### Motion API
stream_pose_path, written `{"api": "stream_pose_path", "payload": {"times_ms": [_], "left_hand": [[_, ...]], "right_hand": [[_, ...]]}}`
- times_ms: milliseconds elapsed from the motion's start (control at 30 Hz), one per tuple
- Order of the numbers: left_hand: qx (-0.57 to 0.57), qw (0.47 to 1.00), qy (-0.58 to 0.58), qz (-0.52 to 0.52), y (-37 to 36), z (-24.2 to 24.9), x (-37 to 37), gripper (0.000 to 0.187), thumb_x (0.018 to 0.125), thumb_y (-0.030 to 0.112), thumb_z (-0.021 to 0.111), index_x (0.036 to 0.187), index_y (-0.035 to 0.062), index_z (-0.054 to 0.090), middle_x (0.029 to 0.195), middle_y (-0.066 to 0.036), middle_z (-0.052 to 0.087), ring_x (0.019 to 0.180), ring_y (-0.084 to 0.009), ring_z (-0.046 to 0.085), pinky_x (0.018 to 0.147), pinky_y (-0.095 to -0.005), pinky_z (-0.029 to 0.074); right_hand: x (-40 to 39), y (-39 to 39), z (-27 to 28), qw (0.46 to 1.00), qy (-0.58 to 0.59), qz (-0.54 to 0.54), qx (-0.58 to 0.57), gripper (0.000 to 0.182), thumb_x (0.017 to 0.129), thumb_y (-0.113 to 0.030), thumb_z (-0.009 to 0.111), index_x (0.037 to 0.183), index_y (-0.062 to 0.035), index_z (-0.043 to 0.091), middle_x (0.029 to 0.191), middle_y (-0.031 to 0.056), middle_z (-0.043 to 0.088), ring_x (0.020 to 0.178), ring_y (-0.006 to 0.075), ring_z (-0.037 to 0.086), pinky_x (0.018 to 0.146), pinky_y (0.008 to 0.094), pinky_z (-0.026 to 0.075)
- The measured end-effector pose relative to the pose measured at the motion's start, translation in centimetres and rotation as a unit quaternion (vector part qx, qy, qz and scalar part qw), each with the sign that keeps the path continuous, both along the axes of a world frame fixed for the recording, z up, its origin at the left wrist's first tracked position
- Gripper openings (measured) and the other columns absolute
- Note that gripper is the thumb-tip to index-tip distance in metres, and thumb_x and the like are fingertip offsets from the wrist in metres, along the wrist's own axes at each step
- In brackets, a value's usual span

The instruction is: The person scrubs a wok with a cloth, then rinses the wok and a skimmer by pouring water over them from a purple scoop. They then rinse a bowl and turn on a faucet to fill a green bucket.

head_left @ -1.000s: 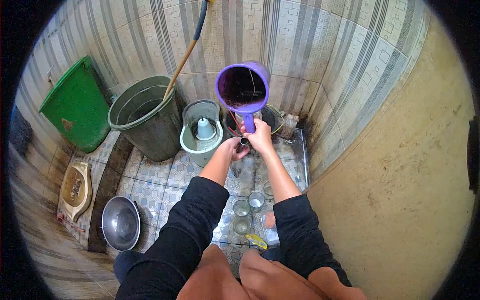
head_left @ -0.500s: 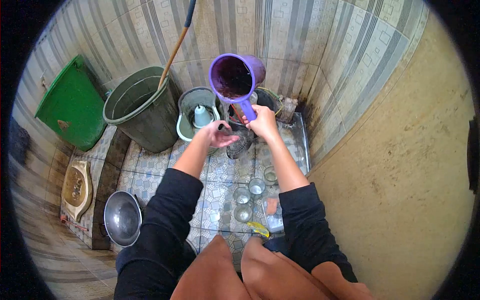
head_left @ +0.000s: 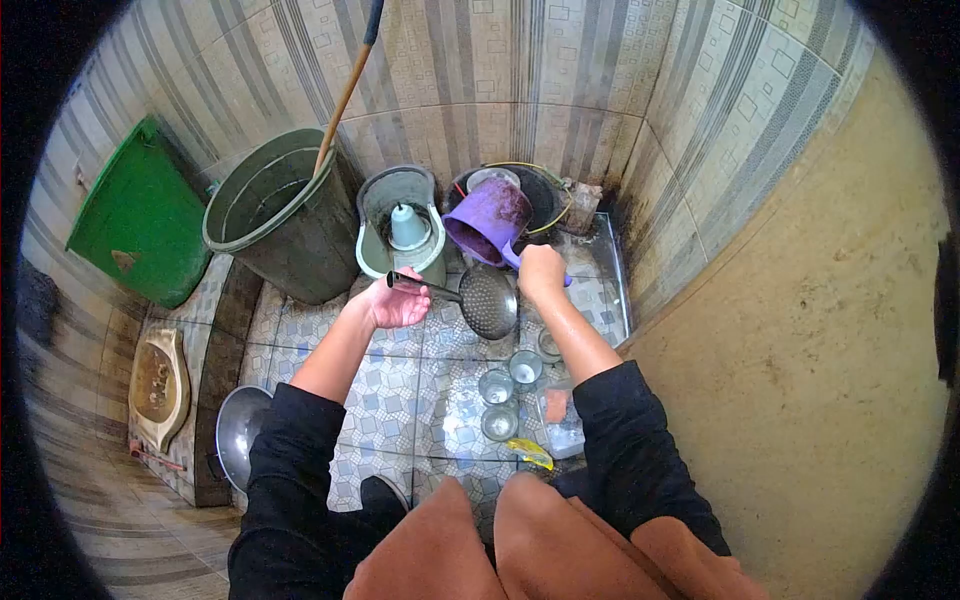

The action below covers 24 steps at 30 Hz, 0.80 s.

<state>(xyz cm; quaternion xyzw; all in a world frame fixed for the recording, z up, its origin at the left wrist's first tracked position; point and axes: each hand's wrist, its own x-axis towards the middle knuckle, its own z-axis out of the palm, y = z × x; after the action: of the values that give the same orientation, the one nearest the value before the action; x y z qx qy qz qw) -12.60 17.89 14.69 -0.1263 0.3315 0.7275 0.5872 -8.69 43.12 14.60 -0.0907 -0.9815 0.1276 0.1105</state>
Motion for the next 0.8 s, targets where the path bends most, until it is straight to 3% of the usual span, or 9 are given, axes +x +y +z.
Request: {"api": "stream_pose_path", "payload": {"times_ms": [133, 167, 300, 400, 500, 567, 633, 733, 800], "left_hand": [[-0.035, 0.999, 0.022, 0.026, -1.5, 0.8, 1.2, 0.019, 0.074, 0.021, 0.048, 0.066, 0.0035, 0.051, 0.067, -0.007, 0.056, 0.063, -0.0201, 0.055, 0.059, -0.0324, 0.048], [-0.088, 0.993, 0.028, 0.069, -1.9, 2.4, 2.7, 0.019, 0.074, 0.015, 0.047, 0.086, 0.0016, 0.052, 0.077, -0.01, 0.057, 0.064, -0.0202, 0.056, 0.059, -0.0339, 0.049], [-0.195, 0.956, 0.184, -0.12, -5.5, 2.2, 6.3, 0.057, 0.075, 0.006, 0.043, 0.125, 0.0123, 0.017, 0.094, -0.014, 0.052, 0.057, -0.0164, 0.055, 0.052, -0.0297, 0.049], [-0.232, 0.88, 0.366, -0.195, -9.9, 1.1, 9.2, 0.067, 0.074, 0.0, 0.042, 0.129, 0.0129, 0.006, 0.101, -0.011, 0.049, 0.051, -0.0107, 0.051, 0.045, -0.0237, 0.045], [-0.294, 0.778, 0.512, -0.215, -15.0, -2.8, 10.7, 0.074, 0.072, 0.0, 0.048, 0.13, 0.0125, 0.004, 0.099, -0.008, 0.052, 0.082, -0.018, 0.052, 0.072, -0.0284, 0.042], [-0.308, 0.774, 0.52, -0.186, -17.0, -4.9, 11.6, 0.069, 0.072, 0.006, 0.052, 0.129, 0.0114, 0.014, 0.101, -0.009, 0.053, 0.098, -0.0195, 0.045, 0.085, -0.0293, 0.034], [-0.273, 0.75, 0.575, -0.179, -18.2, -7.4, 12.0, 0.059, 0.073, 0.012, 0.054, 0.125, 0.0093, 0.025, 0.089, -0.008, 0.054, 0.081, -0.0154, 0.051, 0.07, -0.0276, 0.042], [-0.266, 0.846, 0.446, -0.123, -18.7, -6.2, 12.8, 0.034, 0.08, 0.019, 0.05, 0.109, 0.0077, 0.037, 0.062, 0.001, 0.043, 0.044, -0.0057, 0.041, 0.039, -0.0203, 0.033], [-0.23, 0.887, 0.395, -0.074, -18.9, -7.0, 12.9, 0.028, 0.082, 0.022, 0.049, 0.103, 0.0074, 0.038, 0.062, 0.001, 0.042, 0.043, -0.0061, 0.039, 0.038, -0.0209, 0.031]], "right_hand": [[-0.8, -0.2, 0.0, 0.999, 0.014, -0.037, 0.02, 0.013, 0.068, -0.006, 0.05, 0.066, -0.0032, 0.062, 0.068, 0.0169, 0.059, 0.065, 0.0294, 0.06, 0.057, 0.0377, 0.048], [-1.3, -0.3, 0.3, 0.997, 0.032, -0.066, 0.016, 0.013, 0.067, -0.007, 0.05, 0.065, -0.0033, 0.062, 0.067, 0.0167, 0.059, 0.064, 0.0297, 0.059, 0.057, 0.0378, 0.048], [-2.3, -3.3, 6.8, 0.982, 0.179, 0.064, -0.015, 0.02, 0.066, -0.005, 0.054, 0.086, -0.0031, 0.057, 0.069, 0.018, 0.057, 0.066, 0.0359, 0.056, 0.06, 0.0418, 0.045], [-4.7, -9.5, 10.9, 0.954, 0.224, 0.166, -0.108, 0.032, 0.068, -0.009, 0.054, 0.1, -0.0053, 0.05, 0.08, 0.0183, 0.056, 0.075, 0.0357, 0.054, 0.065, 0.0415, 0.043], [-9.4, -17.2, 12.4, 0.937, 0.239, 0.23, -0.11, 0.03, 0.074, -0.018, 0.05, 0.101, -0.0051, 0.049, 0.085, 0.0173, 0.056, 0.078, 0.0353, 0.054, 0.068, 0.0413, 0.043], [-12.8, -22.9, 12.7, 0.937, 0.216, 0.271, -0.031, 0.025, 0.074, -0.02, 0.049, 0.094, -0.0045, 0.053, 0.079, 0.0164, 0.058, 0.074, 0.033, 0.056, 0.064, 0.0403, 0.045], [-15.7, -28.7, 12.4, 0.94, 0.146, 0.294, 0.089, 0.019, 0.071, -0.016, 0.051, 0.085, -0.0056, 0.057, 0.072, 0.0153, 0.059, 0.068, 0.0294, 0.058, 0.06, 0.0395, 0.046], [-20.2, -36.3, 9.4, 0.933, 0.086, 0.301, 0.177, 0.018, 0.073, -0.013, 0.047, 0.077, -0.0095, 0.063, 0.079, 0.0111, 0.061, 0.072, 0.0238, 0.061, 0.059, 0.0339, 0.048], [-21.8, -39.8, 7.1, 0.944, 0.045, 0.264, 0.191, 0.018, 0.074, -0.014, 0.046, 0.079, -0.0099, 0.063, 0.082, 0.0106, 0.061, 0.076, 0.0223, 0.06, 0.062, 0.0333, 0.048]]}}
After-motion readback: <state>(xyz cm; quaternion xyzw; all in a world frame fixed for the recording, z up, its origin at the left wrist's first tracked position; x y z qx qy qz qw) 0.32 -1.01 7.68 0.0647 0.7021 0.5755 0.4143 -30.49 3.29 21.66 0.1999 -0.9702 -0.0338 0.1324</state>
